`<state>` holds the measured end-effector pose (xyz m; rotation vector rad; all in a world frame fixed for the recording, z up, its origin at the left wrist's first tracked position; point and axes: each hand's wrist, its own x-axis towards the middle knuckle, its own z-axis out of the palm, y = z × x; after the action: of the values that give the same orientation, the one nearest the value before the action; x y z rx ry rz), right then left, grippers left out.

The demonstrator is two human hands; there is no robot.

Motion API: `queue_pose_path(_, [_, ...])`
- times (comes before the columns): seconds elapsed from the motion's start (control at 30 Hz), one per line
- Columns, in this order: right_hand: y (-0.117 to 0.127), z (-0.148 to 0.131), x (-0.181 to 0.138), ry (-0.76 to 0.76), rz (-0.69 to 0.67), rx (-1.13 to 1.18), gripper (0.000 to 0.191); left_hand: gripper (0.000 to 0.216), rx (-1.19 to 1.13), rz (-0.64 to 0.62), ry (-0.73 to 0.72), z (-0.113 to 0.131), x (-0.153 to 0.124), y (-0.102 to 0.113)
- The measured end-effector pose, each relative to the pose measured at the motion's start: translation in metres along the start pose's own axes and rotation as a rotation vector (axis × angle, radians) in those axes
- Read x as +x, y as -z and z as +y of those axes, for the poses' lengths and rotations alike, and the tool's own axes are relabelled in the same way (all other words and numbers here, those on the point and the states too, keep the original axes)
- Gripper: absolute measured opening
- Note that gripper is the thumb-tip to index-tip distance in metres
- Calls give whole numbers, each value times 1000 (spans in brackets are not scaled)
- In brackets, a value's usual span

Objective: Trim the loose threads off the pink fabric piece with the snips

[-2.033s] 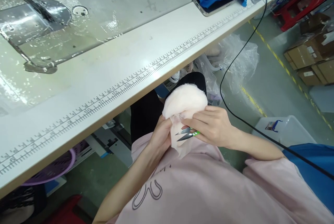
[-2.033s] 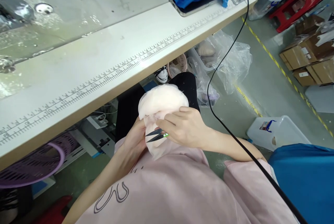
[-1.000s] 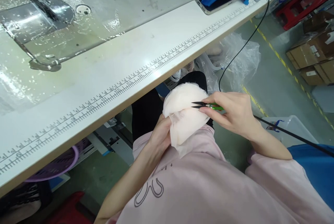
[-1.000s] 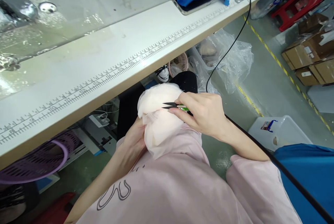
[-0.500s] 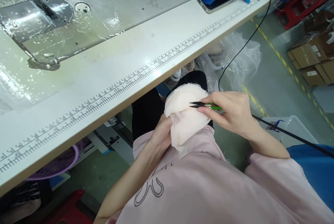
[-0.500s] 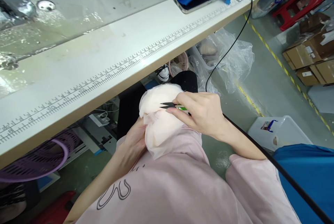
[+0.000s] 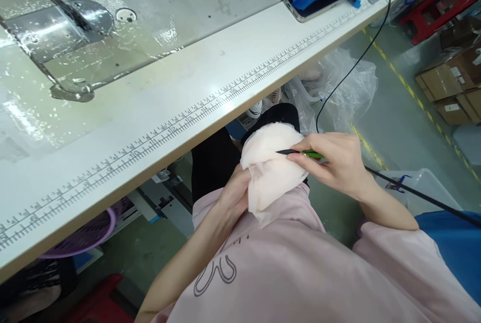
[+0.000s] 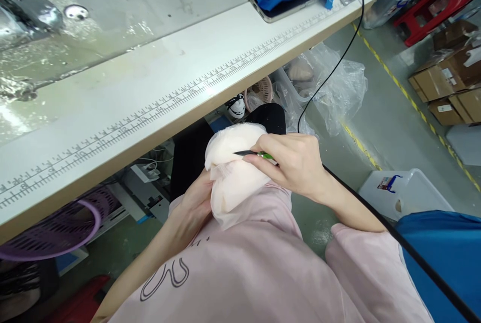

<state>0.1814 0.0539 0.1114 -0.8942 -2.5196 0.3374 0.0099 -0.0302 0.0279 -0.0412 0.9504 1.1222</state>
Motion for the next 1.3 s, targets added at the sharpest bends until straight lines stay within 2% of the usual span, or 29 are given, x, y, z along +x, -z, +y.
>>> queue_pose_path(0.1, [1,1,1,8,23,9,23,33,0,-9,-10,2,-1,-3])
queue_pose_path(0.27, [1,2,2,18,13,-81,26,31,17,90,-26,3,-2,-8])
queue_pose_path(0.47, [3,3,3,42,20,-86,25,29,30,60,-29,2,0,-5])
queue_pose_path(0.67, [5,3,3,46,-4,-112,25,28,76,98,-36,2,-1,-5])
queue_pose_path(0.93, [0,1,8,89,-7,-120,25,39,40,8,-49,2,-2,-8])
queue_pose_path(1.17, [2,1,8,43,20,-76,24,46,34,0,-65,0,-2,-5])
queue_pose_path(1.3, [4,2,7,43,-13,-88,25,48,52,10,-77,0,-2,-5])
